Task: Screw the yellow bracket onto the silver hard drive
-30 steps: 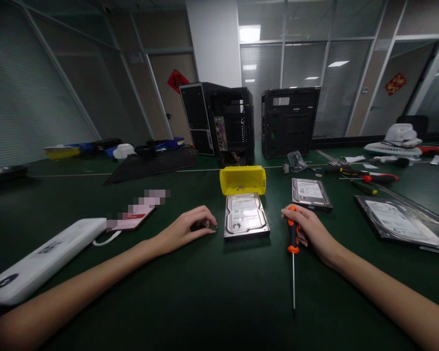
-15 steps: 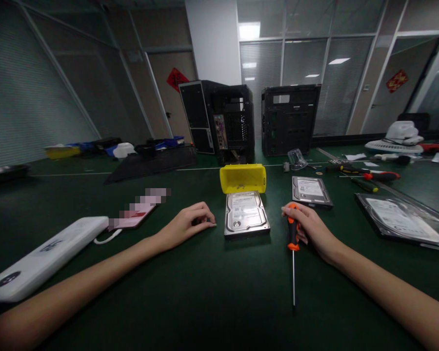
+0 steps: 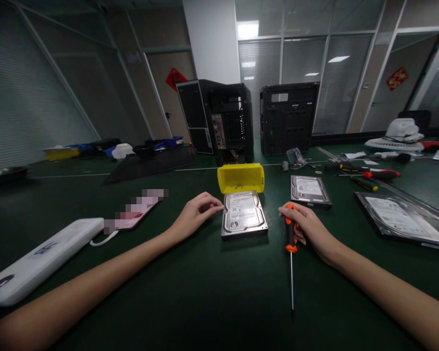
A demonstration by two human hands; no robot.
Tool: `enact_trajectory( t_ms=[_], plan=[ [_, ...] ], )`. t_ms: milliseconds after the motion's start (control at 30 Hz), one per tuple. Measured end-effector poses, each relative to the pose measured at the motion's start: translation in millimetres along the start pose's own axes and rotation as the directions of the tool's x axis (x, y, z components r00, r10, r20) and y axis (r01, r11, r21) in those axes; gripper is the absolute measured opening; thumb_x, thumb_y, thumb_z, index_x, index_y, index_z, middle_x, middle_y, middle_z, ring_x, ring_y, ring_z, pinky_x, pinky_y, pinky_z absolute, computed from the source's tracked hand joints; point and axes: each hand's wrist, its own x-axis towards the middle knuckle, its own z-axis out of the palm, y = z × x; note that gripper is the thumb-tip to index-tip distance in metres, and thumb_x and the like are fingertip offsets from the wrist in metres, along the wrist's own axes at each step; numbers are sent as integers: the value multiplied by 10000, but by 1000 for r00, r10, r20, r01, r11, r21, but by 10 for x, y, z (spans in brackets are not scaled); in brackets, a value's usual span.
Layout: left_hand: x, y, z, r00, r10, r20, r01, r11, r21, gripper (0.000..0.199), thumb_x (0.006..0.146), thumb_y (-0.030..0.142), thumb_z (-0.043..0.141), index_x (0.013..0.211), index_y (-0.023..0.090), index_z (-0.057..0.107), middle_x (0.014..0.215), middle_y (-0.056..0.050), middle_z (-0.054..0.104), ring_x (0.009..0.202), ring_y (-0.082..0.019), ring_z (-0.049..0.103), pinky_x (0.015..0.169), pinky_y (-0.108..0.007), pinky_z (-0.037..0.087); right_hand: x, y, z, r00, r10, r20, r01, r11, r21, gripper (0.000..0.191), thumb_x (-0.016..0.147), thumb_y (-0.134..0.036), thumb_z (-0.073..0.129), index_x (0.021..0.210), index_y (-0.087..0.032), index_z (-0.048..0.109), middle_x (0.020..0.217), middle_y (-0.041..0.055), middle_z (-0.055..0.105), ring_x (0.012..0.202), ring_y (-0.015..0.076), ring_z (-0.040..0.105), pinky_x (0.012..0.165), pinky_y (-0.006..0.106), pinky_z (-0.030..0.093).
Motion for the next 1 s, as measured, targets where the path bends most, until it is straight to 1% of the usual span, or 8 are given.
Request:
enact_trajectory(
  t_ms=[167, 433, 567, 733, 833, 900, 1000],
  plan=[
    [-4, 20, 23, 1000, 3, 15, -2, 1000, -12, 223, 808, 360, 486, 877, 198, 623, 826, -15, 503, 712, -132, 481, 613, -248, 391, 13, 0, -4, 1000, 3, -4, -3, 1000, -15, 244, 778, -427, 490, 832, -189, 495, 520, -66, 330, 373, 19, 289, 323, 140, 216],
    [-10, -29, 18, 999, 12, 43, -11, 1000, -28, 198, 815, 303, 482, 915, 221, 631, 849, -17, 506, 729, -133, 487, 606, -246, 384, 14, -5, 22, 1000, 19, -16, -19, 1000, -11, 233, 776, -417, 497, 830, -190, 493, 515, -68, 329, 368, 16, 289, 320, 137, 215],
    [-13, -21, 20, 999, 5, 45, -3, 999, -33, 208, 808, 330, 491, 914, 222, 634, 834, -14, 506, 713, -129, 482, 603, -244, 382, 5, -8, 18, 1000, 26, -12, -26, 1000, -18, 241, 774, -425, 496, 837, -193, 493, 517, -66, 331, 373, 20, 290, 320, 137, 222],
    [-13, -37, 16, 999, -25, 28, 26, 1000, -15, 251, 801, 389, 487, 900, 213, 636, 825, -18, 514, 712, -134, 483, 616, -250, 384, 23, -5, 2, 1000, 14, -1, -14, 1000, -15, 242, 773, -428, 496, 832, -194, 491, 517, -66, 331, 377, 22, 290, 321, 138, 219],
    [-17, -100, 3, 996, -89, -14, 89, 996, 19, 275, 806, 403, 465, 882, 203, 638, 813, -23, 525, 707, -143, 489, 625, -262, 387, 18, -3, 2, 999, 32, -3, -32, 999, -18, 249, 770, -432, 497, 852, -198, 495, 517, -67, 335, 375, 22, 290, 322, 141, 217],
    [-23, -140, -6, 993, -121, 1, 121, 992, 31, 278, 798, 406, 470, 874, 199, 641, 806, -24, 530, 700, -146, 494, 626, -268, 392, 8, -2, 4, 1000, 27, -3, -27, 999, -21, 248, 771, -433, 493, 852, -198, 498, 526, -66, 344, 379, 22, 287, 325, 144, 218],
    [-32, -164, -8, 993, -109, 41, 108, 994, 32, 248, 788, 379, 490, 879, 205, 641, 825, -26, 533, 721, -152, 506, 639, -271, 405, -1, -1, 8, 1000, 14, 1, -14, 1000, -17, 240, 773, -426, 488, 846, -198, 501, 530, -65, 347, 380, 24, 280, 326, 153, 214]
  ],
)
